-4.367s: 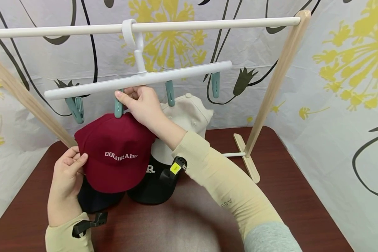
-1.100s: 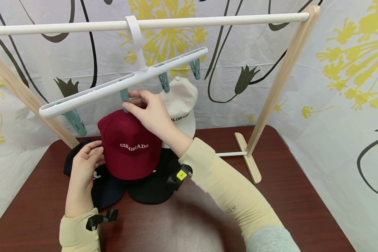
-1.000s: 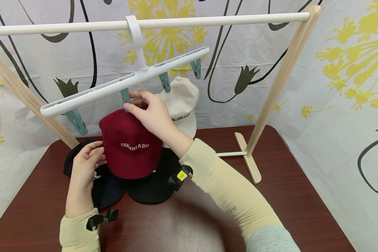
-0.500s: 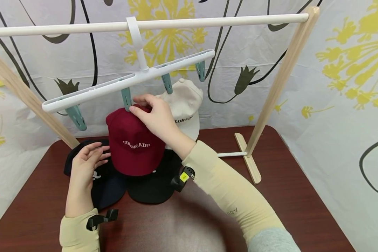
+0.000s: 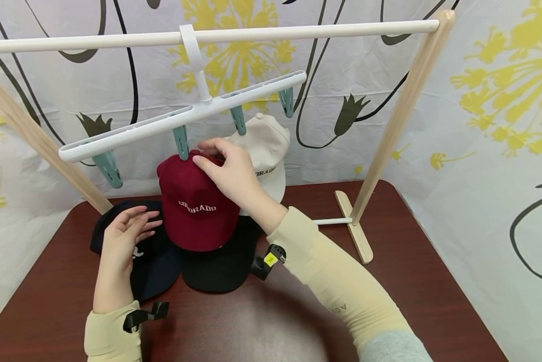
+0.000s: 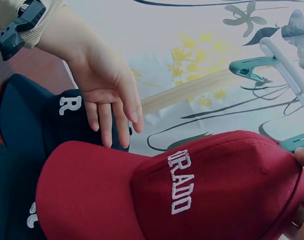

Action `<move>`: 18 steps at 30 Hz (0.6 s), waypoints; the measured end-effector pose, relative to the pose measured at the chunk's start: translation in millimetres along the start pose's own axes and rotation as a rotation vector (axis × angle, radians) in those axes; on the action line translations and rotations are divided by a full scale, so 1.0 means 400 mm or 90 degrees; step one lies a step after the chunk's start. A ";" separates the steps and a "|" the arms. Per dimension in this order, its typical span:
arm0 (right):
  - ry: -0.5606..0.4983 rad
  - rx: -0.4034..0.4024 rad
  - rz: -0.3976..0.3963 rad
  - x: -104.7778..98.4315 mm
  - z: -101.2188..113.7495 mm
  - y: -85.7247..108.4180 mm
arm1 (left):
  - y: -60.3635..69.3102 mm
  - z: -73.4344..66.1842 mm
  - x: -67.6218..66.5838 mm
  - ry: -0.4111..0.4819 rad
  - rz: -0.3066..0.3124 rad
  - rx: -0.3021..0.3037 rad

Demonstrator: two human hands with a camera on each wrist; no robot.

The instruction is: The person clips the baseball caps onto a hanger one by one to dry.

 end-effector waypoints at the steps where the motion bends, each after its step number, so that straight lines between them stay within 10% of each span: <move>1: -0.002 -0.002 -0.002 0.000 -0.001 0.002 | 0.001 0.001 -0.001 -0.004 0.001 -0.001; 18: -0.028 0.000 -0.128 -0.038 -0.014 0.080 | 0.018 -0.008 -0.019 -0.040 0.015 -0.001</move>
Point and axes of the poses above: each hand's wrist, its own y-axis away from the middle knuckle, its own x-axis out of the palm, z = x × y, the point moved 4 cm from there along -y, towards the middle knuckle, and after that the axes turned 15 degrees about y, right-handed, at the moved point
